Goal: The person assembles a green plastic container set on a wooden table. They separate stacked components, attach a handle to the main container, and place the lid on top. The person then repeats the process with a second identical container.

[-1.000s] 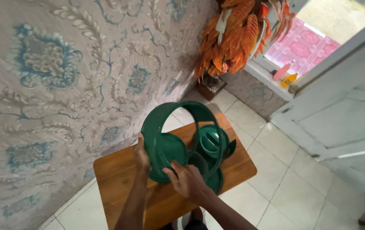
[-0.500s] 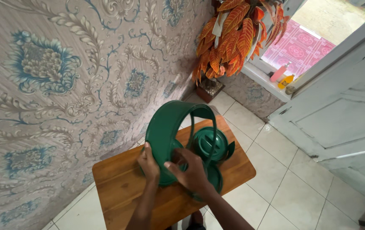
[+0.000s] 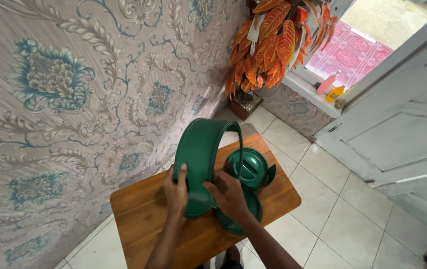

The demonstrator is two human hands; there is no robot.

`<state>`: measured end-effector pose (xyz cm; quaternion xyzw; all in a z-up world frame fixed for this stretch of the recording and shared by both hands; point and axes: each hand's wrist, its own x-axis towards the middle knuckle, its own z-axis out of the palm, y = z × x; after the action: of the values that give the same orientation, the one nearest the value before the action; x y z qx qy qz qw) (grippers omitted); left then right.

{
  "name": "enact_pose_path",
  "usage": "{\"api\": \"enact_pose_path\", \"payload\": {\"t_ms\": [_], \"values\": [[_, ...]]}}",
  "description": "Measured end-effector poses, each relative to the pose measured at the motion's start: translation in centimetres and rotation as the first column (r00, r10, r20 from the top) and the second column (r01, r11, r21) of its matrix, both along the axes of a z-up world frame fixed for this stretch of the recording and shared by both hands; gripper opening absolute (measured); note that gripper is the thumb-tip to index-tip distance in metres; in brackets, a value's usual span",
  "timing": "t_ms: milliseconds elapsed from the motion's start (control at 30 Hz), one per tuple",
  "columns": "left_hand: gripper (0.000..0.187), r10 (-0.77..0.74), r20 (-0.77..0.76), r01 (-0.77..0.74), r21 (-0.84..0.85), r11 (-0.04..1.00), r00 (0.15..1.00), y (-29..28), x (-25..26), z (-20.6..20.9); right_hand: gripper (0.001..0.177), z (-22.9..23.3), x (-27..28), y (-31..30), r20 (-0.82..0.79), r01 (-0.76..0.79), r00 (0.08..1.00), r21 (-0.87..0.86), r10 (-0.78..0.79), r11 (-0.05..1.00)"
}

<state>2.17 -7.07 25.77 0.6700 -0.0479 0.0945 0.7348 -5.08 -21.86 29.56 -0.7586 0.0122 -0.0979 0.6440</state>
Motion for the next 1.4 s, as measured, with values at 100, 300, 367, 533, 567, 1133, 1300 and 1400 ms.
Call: {"api": "enact_pose_path", "payload": {"t_ms": [100,300,367,533,567,1133,1300,1400], "values": [[0.049,0.012,-0.403,-0.003,0.023,1.0,0.915,0.1,1.6,1.6,0.017,0.1,-0.1,0.5,-0.055,0.0,0.998,-0.057,-0.003,0.998],[0.06,0.167,-0.336,-0.129,0.132,0.983,0.927,-0.7,2.1,1.4,0.022,1.9,0.4,1.8,-0.118,-0.04,0.993,-0.18,0.019,0.983],[0.062,0.177,-0.291,-0.142,0.136,0.98,0.94,-0.8,2.1,1.4,0.025,1.9,0.8,2.4,-0.084,-0.031,0.996,-0.211,0.014,0.977],[0.06,0.189,-0.158,-0.171,0.122,0.978,0.969,-1.1,2.0,1.8,0.024,0.3,0.9,3.4,0.055,0.068,0.997,-0.252,-0.056,0.965],[0.061,0.174,-0.144,-0.159,0.109,0.981,0.974,-1.0,2.0,1.8,0.023,0.0,0.8,3.4,0.062,0.076,0.996,-0.261,-0.062,0.962],[0.064,0.09,-0.13,-0.077,0.099,0.992,0.987,-1.8,4.6,-4.7,0.021,0.5,0.0,3.3,0.198,0.12,0.979,-0.351,-0.051,0.929],[0.056,0.056,-0.074,-0.049,0.096,0.994,0.996,2.1,6.9,-5.5,0.022,0.9,-2.0,1.9,0.096,0.028,0.995,-0.474,0.021,0.88],[0.057,0.087,-0.049,-0.083,0.091,0.992,0.995,1.6,6.4,-6.1,0.037,1.2,-1.9,2.8,-0.214,-0.073,0.976,-0.507,-0.043,0.859]]}}
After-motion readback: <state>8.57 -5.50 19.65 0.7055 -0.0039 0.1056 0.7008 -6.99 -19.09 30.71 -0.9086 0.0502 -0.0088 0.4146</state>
